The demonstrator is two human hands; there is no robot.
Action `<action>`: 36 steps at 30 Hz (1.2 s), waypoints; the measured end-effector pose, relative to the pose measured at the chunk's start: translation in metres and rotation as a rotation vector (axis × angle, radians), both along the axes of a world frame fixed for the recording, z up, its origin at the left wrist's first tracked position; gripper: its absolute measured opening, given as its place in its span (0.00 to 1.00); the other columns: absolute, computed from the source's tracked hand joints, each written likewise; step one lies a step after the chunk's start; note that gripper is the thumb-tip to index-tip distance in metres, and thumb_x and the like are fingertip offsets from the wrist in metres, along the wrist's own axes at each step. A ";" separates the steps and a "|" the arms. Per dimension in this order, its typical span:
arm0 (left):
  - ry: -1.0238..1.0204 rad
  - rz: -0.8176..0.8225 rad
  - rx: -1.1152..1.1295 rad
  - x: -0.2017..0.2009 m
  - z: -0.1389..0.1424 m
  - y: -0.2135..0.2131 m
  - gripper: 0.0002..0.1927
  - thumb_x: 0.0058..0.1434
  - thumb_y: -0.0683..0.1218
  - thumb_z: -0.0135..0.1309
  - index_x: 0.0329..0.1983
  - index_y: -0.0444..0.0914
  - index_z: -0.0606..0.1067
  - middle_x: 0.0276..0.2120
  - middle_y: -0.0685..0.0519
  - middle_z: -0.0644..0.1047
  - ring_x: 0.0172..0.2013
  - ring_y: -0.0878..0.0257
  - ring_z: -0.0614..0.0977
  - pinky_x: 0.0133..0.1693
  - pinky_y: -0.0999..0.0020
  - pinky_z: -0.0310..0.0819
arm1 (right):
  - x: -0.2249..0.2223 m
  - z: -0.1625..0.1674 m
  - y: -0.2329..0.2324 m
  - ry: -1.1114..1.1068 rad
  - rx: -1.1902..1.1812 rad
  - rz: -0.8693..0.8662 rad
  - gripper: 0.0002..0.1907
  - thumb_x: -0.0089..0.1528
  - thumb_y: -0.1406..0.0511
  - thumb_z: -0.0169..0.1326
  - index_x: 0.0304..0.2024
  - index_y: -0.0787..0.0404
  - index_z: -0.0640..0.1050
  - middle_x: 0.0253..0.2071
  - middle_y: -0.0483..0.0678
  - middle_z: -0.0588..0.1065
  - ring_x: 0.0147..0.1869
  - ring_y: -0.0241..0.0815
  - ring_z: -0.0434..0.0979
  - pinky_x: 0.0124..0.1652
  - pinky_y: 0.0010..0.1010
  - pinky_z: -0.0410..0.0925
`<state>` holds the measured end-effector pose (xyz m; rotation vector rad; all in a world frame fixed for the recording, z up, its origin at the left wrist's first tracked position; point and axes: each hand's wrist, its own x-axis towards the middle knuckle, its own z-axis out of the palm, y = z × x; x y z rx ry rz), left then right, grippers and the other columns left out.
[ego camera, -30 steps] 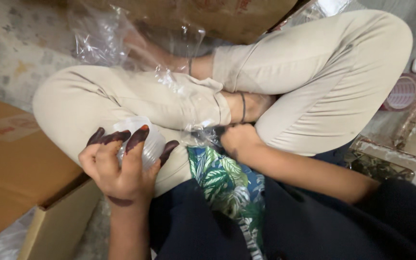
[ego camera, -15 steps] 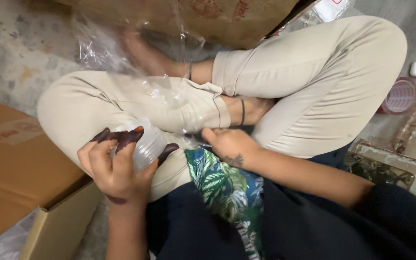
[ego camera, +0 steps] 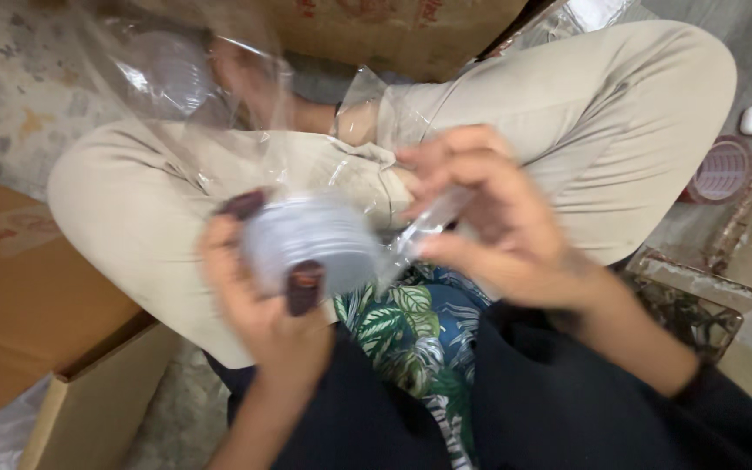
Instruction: The person sits on the floor and removes clear plastic cups from plastic bags, tearing the bags open and pulling out cups. They nest the cups into stacks on their lap and place the stacks into a large cardboard box, while another person nearby handles cups from a second box.
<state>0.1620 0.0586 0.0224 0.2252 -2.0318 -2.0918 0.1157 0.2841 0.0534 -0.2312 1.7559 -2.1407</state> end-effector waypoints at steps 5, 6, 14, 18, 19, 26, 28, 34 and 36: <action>-0.191 -0.229 0.252 -0.011 0.005 0.026 0.36 0.72 0.63 0.48 0.70 0.33 0.58 0.64 0.47 0.67 0.62 0.60 0.70 0.67 0.65 0.62 | -0.007 -0.017 -0.013 -0.004 -0.264 0.180 0.53 0.66 0.56 0.67 0.79 0.58 0.46 0.80 0.54 0.51 0.82 0.48 0.55 0.80 0.42 0.56; -0.153 -0.259 0.240 -0.014 0.007 0.030 0.34 0.74 0.60 0.48 0.72 0.34 0.57 0.66 0.47 0.66 0.63 0.60 0.70 0.69 0.64 0.63 | -0.009 -0.016 -0.013 0.012 -0.290 0.195 0.54 0.64 0.56 0.69 0.79 0.59 0.46 0.81 0.53 0.50 0.82 0.48 0.56 0.79 0.42 0.57; 0.213 -0.381 -0.348 -0.044 0.020 0.039 0.28 0.74 0.51 0.50 0.71 0.36 0.58 0.63 0.46 0.66 0.64 0.54 0.71 0.69 0.64 0.63 | -0.004 -0.001 0.008 0.119 0.014 0.012 0.51 0.57 0.68 0.71 0.75 0.64 0.56 0.71 0.54 0.62 0.73 0.47 0.63 0.74 0.39 0.61; 0.068 -0.494 0.026 -0.068 0.022 0.033 0.33 0.75 0.62 0.43 0.74 0.38 0.57 0.68 0.44 0.67 0.67 0.53 0.71 0.74 0.61 0.59 | -0.012 -0.012 0.022 -0.054 -0.262 -0.228 0.48 0.55 0.71 0.69 0.73 0.63 0.59 0.62 0.54 0.66 0.66 0.48 0.70 0.69 0.41 0.68; 0.087 -0.476 -0.046 -0.081 0.017 0.034 0.36 0.73 0.64 0.48 0.73 0.37 0.57 0.68 0.44 0.67 0.66 0.51 0.71 0.73 0.59 0.59 | -0.015 -0.013 0.029 -0.052 -0.291 -0.270 0.47 0.55 0.72 0.68 0.72 0.63 0.59 0.61 0.54 0.67 0.66 0.48 0.71 0.67 0.40 0.69; -0.042 -0.646 -0.967 -0.115 -0.023 0.042 0.24 0.51 0.45 0.66 0.52 0.36 0.76 0.45 0.39 0.78 0.46 0.42 0.80 0.47 0.51 0.74 | -0.006 -0.022 0.094 0.035 -0.414 -0.398 0.39 0.63 0.68 0.60 0.73 0.59 0.60 0.56 0.57 0.69 0.52 0.50 0.78 0.37 0.38 0.77; -0.066 -0.668 -0.956 -0.114 -0.003 0.039 0.14 0.55 0.42 0.65 0.45 0.39 0.80 0.36 0.42 0.81 0.39 0.47 0.83 0.41 0.55 0.76 | -0.001 -0.028 0.118 0.037 -0.401 -0.414 0.31 0.65 0.68 0.57 0.68 0.66 0.63 0.53 0.58 0.70 0.46 0.50 0.77 0.36 0.37 0.74; 0.148 -0.181 -0.611 -0.070 0.120 -0.065 0.20 0.54 0.43 0.62 0.51 0.37 0.78 0.43 0.45 0.83 0.42 0.54 0.85 0.43 0.60 0.79 | 0.019 -0.044 0.161 -0.048 -0.512 -0.491 0.27 0.65 0.67 0.56 0.65 0.65 0.66 0.54 0.53 0.72 0.53 0.46 0.77 0.38 0.30 0.70; 0.042 -0.042 -0.652 -0.043 0.121 -0.092 0.23 0.51 0.45 0.63 0.52 0.37 0.78 0.43 0.45 0.82 0.42 0.53 0.85 0.43 0.58 0.78 | 0.020 -0.050 0.161 -0.050 -0.534 -0.496 0.28 0.64 0.66 0.57 0.65 0.64 0.66 0.55 0.52 0.72 0.55 0.45 0.77 0.39 0.29 0.68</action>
